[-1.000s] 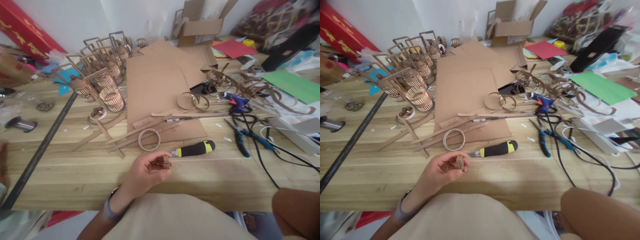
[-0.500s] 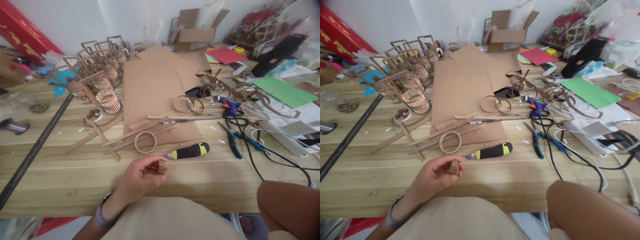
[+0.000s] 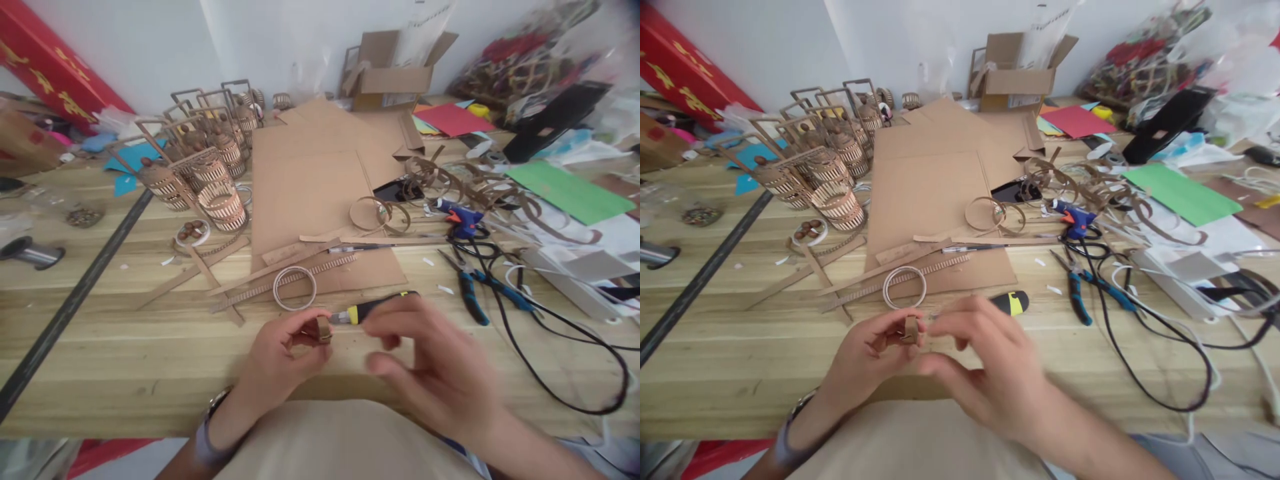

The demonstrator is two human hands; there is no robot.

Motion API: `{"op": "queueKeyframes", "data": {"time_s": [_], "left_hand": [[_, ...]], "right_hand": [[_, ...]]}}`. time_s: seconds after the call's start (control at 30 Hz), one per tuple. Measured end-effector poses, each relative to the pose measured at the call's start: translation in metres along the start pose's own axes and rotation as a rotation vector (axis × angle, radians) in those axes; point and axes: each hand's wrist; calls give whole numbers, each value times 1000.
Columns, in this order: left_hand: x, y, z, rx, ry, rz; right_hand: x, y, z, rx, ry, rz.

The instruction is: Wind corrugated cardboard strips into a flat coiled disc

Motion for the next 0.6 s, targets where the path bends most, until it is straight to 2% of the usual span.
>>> {"op": "queueKeyframes", "data": {"time_s": [0.07, 0.13, 0.27, 0.33, 0.47, 0.6], "left_hand": [[-1, -3, -4, -103, -85, -26], [-3, -5, -5, -216, -199, -41], [-4, -8, 1, -441, -419, -110], [-4, -6, 4, -519, -480, -134], [-4, -1, 5, -467, -434, -82], [-6, 1, 1, -175, -318, -45]], "right_hand": [[-17, -19, -7, -53, 22, -1], [-21, -35, -10, -97, -21, -4], [-11, -51, -10, -163, -259, 7], [-7, -54, -9, -227, -361, 22], [-7, -57, -11, -339, -468, 24], [-7, -56, -10, -436, -504, 48]]}}
Point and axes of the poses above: each hand's wrist, its own x-axis away from the middle knuckle, its own y-axis out of the back of the hand, z = x × y, and after that the axes turned 14 degrees about x, right-handed
